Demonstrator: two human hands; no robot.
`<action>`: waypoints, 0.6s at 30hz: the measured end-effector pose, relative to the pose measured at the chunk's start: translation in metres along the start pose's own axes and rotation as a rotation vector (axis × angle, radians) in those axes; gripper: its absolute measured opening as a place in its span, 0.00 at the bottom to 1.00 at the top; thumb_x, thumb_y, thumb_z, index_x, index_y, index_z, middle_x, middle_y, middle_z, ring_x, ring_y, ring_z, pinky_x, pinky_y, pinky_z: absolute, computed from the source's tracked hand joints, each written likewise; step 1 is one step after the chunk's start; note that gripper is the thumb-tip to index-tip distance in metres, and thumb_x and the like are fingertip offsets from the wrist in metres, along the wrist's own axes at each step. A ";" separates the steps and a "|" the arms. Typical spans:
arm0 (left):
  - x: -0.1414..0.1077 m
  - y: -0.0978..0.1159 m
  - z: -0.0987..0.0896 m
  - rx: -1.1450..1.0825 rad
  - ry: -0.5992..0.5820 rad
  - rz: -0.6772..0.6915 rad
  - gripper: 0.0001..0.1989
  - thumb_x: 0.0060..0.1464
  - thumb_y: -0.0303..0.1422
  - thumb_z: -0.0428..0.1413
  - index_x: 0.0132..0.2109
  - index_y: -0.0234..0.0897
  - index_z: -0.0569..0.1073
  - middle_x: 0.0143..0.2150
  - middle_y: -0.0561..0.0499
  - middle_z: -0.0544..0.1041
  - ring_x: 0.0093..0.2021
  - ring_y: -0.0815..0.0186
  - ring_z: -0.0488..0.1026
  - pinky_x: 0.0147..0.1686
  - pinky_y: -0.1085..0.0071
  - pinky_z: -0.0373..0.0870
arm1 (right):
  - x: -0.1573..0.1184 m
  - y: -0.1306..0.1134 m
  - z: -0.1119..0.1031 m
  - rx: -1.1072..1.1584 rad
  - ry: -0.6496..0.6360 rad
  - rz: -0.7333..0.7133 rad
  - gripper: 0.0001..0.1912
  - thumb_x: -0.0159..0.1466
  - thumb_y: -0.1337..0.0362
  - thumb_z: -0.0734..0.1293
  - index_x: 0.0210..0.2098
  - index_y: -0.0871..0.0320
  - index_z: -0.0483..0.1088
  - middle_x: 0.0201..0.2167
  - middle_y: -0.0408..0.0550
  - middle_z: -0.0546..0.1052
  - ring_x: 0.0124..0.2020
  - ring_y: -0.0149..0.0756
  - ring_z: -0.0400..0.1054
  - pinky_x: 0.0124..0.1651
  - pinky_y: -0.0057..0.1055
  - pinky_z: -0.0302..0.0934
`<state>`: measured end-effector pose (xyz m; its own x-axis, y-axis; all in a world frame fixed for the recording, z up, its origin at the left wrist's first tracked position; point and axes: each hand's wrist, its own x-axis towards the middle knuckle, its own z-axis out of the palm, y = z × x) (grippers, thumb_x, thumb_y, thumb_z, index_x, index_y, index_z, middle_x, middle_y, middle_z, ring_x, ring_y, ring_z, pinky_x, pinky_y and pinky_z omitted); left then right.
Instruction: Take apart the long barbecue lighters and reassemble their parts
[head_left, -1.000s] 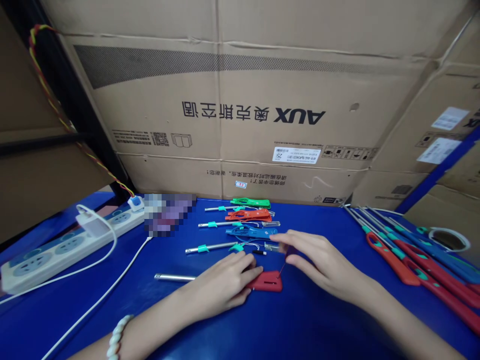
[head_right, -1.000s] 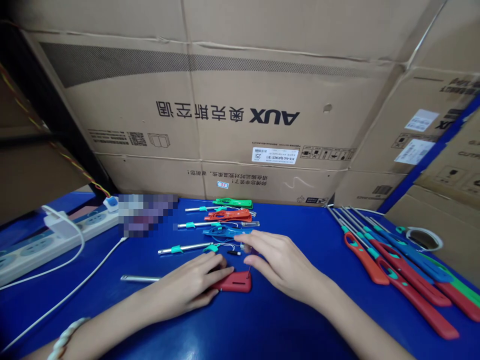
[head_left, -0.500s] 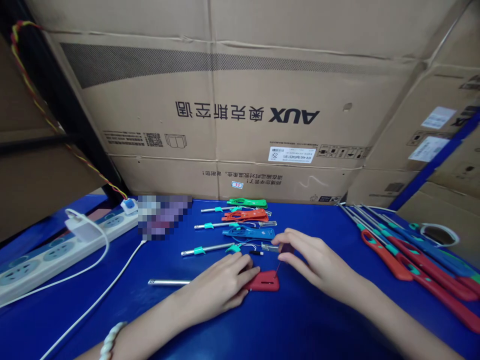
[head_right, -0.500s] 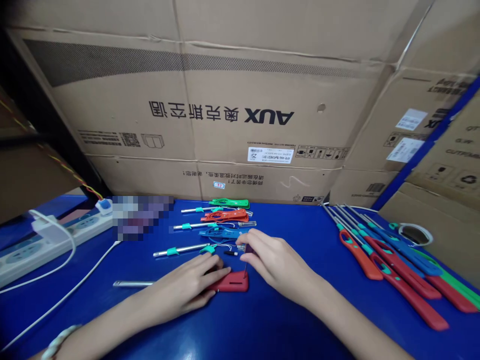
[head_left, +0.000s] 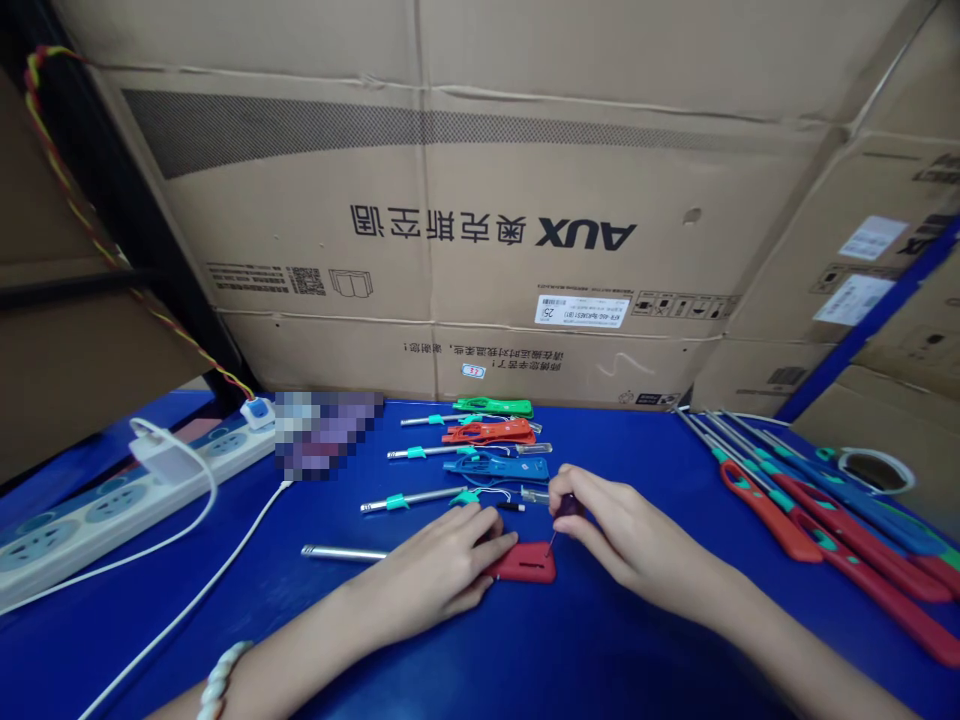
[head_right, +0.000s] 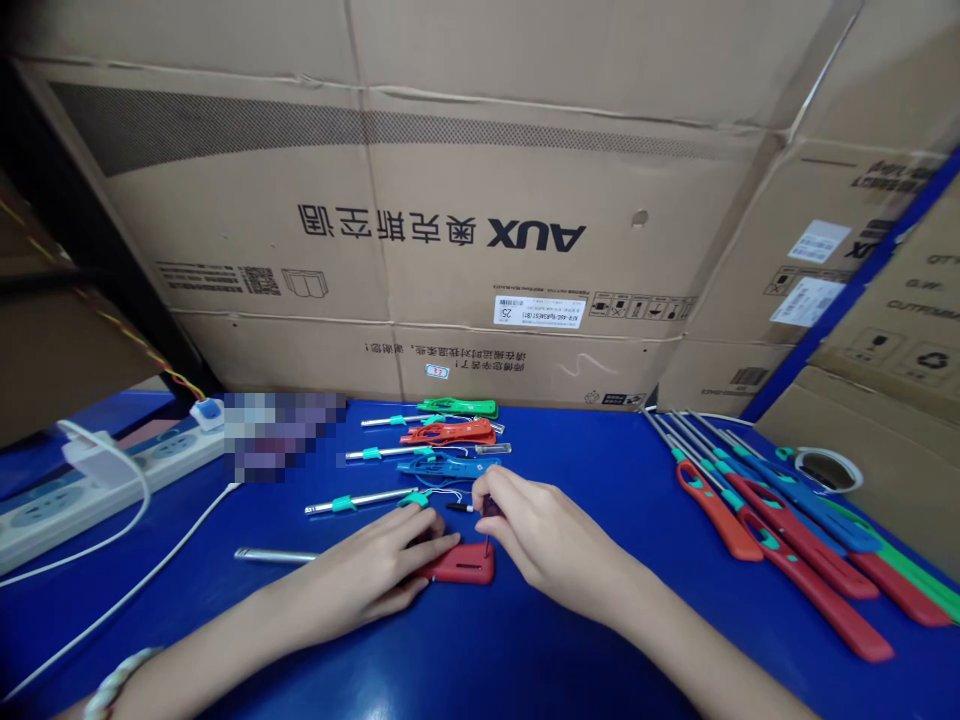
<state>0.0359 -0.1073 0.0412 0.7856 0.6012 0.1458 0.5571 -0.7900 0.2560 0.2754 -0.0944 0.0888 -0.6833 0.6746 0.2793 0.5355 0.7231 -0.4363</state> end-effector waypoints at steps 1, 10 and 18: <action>0.000 0.000 0.000 -0.002 0.005 0.003 0.20 0.57 0.23 0.51 0.57 0.37 0.66 0.47 0.45 0.68 0.46 0.59 0.67 0.47 0.66 0.68 | 0.000 -0.001 0.001 -0.002 0.008 0.003 0.03 0.68 0.69 0.57 0.40 0.55 0.60 0.35 0.46 0.71 0.34 0.35 0.67 0.37 0.30 0.61; 0.000 0.003 0.000 0.030 0.030 0.014 0.19 0.57 0.22 0.50 0.56 0.36 0.66 0.46 0.45 0.68 0.45 0.60 0.67 0.45 0.67 0.69 | 0.001 -0.001 0.006 -0.007 0.083 0.018 0.02 0.67 0.68 0.60 0.37 0.55 0.60 0.33 0.45 0.70 0.32 0.35 0.66 0.35 0.29 0.59; 0.001 0.005 -0.002 0.044 -0.017 -0.012 0.20 0.57 0.22 0.51 0.56 0.36 0.66 0.46 0.45 0.67 0.45 0.59 0.67 0.45 0.66 0.69 | 0.001 -0.001 0.009 0.009 0.133 0.030 0.04 0.66 0.67 0.61 0.35 0.55 0.60 0.31 0.44 0.71 0.31 0.34 0.66 0.33 0.28 0.59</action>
<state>0.0386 -0.1101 0.0448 0.7830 0.6089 0.1270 0.5775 -0.7875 0.2154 0.2699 -0.0956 0.0822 -0.5950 0.7098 0.3771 0.5498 0.7017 -0.4532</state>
